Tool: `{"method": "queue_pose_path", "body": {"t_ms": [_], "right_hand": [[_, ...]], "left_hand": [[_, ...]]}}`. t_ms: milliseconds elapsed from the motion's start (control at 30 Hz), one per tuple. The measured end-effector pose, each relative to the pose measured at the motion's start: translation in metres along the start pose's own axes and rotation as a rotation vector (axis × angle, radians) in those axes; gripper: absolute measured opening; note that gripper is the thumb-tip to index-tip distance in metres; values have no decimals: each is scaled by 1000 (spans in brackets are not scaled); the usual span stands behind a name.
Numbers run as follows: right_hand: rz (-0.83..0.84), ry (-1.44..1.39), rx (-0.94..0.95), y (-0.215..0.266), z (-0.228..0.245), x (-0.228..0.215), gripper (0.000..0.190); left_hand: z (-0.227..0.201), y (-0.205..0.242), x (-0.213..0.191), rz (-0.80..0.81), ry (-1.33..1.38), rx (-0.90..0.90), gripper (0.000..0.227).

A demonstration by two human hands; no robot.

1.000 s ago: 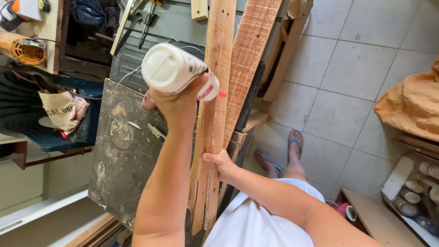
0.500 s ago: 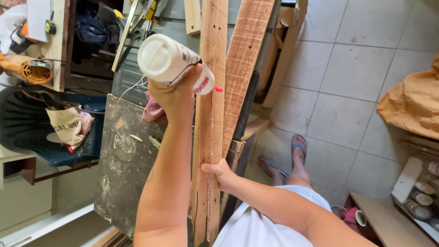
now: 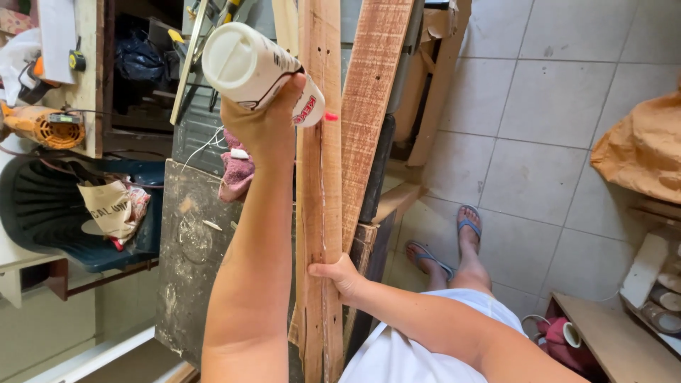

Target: Applying wood glue to the edges of wooden planks and securing them together with a clamp on a workbench.

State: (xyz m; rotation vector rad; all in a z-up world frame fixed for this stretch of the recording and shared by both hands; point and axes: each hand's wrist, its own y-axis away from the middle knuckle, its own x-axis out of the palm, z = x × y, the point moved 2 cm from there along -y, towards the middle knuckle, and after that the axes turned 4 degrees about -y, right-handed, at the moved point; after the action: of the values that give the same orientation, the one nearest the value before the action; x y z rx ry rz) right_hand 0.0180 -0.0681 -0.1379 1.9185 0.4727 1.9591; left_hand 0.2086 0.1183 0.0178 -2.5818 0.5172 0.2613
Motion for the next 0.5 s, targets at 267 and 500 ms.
{"method": "queue_pose_path", "body": {"t_ms": [267, 500], "right_hand": [[8, 9, -13, -2, -2, -3, 73], [-27, 27, -5, 3, 2, 6, 73]], "left_hand": [[15, -24, 28, -23, -73, 191, 49], [4, -20, 30, 48, -184, 294, 49]]}}
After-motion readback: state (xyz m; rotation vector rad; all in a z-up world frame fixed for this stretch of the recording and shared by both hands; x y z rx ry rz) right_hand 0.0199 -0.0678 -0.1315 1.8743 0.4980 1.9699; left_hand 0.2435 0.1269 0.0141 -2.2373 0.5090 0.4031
